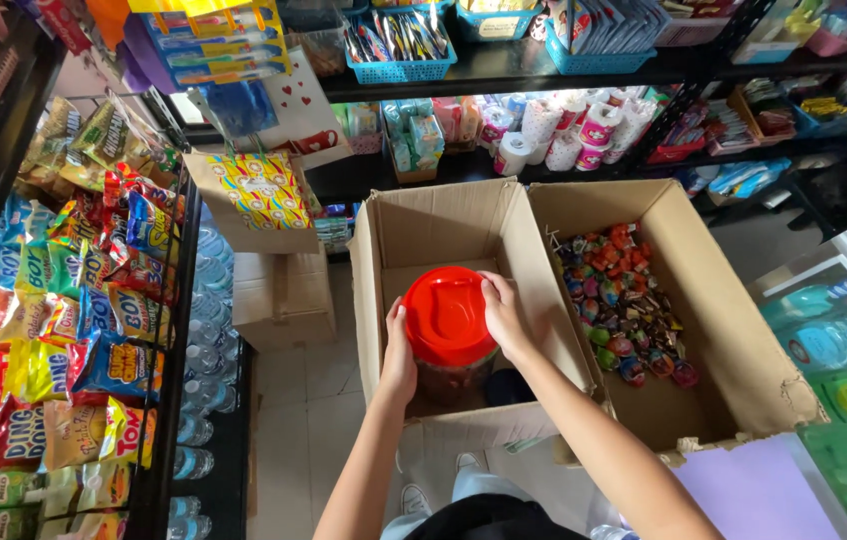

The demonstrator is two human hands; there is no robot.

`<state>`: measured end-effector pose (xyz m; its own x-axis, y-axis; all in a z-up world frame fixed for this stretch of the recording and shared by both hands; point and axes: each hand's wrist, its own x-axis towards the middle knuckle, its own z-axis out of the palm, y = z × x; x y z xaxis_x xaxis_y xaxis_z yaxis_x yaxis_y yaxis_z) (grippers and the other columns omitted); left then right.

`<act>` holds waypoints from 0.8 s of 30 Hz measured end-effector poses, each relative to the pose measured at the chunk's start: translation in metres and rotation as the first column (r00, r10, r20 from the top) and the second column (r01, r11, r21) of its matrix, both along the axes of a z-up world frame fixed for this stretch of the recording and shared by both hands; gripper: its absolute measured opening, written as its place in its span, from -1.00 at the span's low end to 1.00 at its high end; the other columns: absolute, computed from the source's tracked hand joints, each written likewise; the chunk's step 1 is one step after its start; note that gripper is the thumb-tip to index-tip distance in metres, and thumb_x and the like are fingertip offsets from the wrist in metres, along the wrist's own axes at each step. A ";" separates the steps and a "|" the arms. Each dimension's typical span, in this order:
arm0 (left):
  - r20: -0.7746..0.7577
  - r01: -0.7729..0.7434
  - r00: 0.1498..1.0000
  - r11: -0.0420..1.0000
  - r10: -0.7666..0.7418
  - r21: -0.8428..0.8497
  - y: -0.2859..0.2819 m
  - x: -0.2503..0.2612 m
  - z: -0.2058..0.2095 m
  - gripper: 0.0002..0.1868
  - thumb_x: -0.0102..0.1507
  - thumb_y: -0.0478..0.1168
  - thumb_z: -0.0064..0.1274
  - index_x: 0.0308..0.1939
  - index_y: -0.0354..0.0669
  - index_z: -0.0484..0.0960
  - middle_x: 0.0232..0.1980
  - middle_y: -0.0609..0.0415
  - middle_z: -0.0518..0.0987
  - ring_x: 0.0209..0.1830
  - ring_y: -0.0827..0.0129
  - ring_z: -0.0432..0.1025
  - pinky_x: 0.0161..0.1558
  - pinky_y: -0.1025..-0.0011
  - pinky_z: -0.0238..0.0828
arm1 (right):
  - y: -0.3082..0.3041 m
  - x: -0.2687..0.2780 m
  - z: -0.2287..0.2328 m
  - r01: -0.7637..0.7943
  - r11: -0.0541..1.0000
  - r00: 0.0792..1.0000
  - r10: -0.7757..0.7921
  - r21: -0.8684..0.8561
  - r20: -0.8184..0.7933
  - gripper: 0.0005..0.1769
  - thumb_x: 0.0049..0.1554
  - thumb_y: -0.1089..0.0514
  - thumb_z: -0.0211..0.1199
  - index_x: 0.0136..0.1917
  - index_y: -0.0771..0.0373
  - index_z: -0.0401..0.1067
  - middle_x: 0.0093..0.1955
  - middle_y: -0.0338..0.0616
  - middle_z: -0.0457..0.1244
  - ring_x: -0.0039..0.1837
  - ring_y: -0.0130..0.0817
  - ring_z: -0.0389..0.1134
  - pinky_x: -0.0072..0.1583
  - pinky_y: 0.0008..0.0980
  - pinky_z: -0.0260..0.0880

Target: Sort and organize various snack items, candies, and lollipops into plastic jars and cardboard boxes in a grocery store aisle.

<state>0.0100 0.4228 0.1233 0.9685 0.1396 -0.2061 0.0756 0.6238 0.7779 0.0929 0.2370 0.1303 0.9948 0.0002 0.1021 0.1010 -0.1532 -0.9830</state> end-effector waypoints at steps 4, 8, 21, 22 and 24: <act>-0.015 0.010 1.000 1.000 -0.010 -0.004 0.000 -0.003 0.010 -0.27 0.39 0.17 -0.25 0.57 -0.02 0.05 0.58 -0.01 0.20 0.59 0.24 0.08 0.50 0.27 -0.02 | -0.006 0.007 -0.035 0.099 0.979 0.979 -0.063 -0.179 0.196 -0.62 0.39 0.07 -0.04 0.29 0.33 0.42 0.32 0.07 0.26 0.36 -0.19 0.25 0.37 -0.29 0.22; -0.015 0.012 1.000 1.000 -0.012 0.000 0.000 -0.003 0.005 -0.27 0.41 0.17 -0.26 0.58 -0.04 0.04 0.60 0.00 0.19 0.61 0.27 0.05 0.51 0.30 -0.06 | -0.002 -0.005 -0.022 0.091 0.976 0.985 -0.060 -0.196 0.160 -0.58 0.40 0.03 -0.07 0.35 0.28 0.40 0.45 0.10 0.22 0.50 -0.08 0.18 0.48 -0.22 0.12; -0.018 0.016 1.000 0.978 -0.020 -0.208 0.005 0.002 -0.005 -0.30 0.40 0.17 -0.21 0.49 -0.19 0.33 0.52 0.00 0.36 0.53 0.23 0.19 0.49 0.26 0.01 | -0.049 -0.121 -0.023 -0.178 0.852 0.973 0.226 -0.493 0.039 -0.14 0.36 -0.27 -0.04 0.58 0.32 -0.29 0.65 0.24 -0.36 0.68 -0.03 -0.41 0.60 -0.07 -0.36; 0.018 0.014 1.000 0.975 -0.011 -0.221 0.006 0.003 -0.008 -0.29 0.40 0.19 -0.19 0.50 -0.19 0.32 0.54 0.00 0.35 0.54 0.24 0.18 0.51 0.28 0.00 | -0.061 -0.125 -0.027 -0.187 0.768 0.972 0.236 -0.612 -0.001 -0.23 0.38 -0.28 -0.01 0.51 0.35 -0.10 0.58 0.25 -0.20 0.66 -0.04 -0.26 0.63 -0.07 -0.27; -0.047 0.014 0.999 0.982 -0.023 -0.187 0.003 0.001 0.000 -0.30 0.39 0.20 -0.22 0.52 -0.06 0.26 0.56 0.11 0.30 0.56 0.33 0.14 0.52 0.31 -0.05 | -0.066 -0.106 -0.020 -0.204 0.804 0.976 0.211 -0.559 -0.054 -0.29 0.40 -0.30 -0.02 0.45 0.33 0.01 0.49 0.22 -0.08 0.61 -0.06 -0.13 0.64 -0.10 -0.19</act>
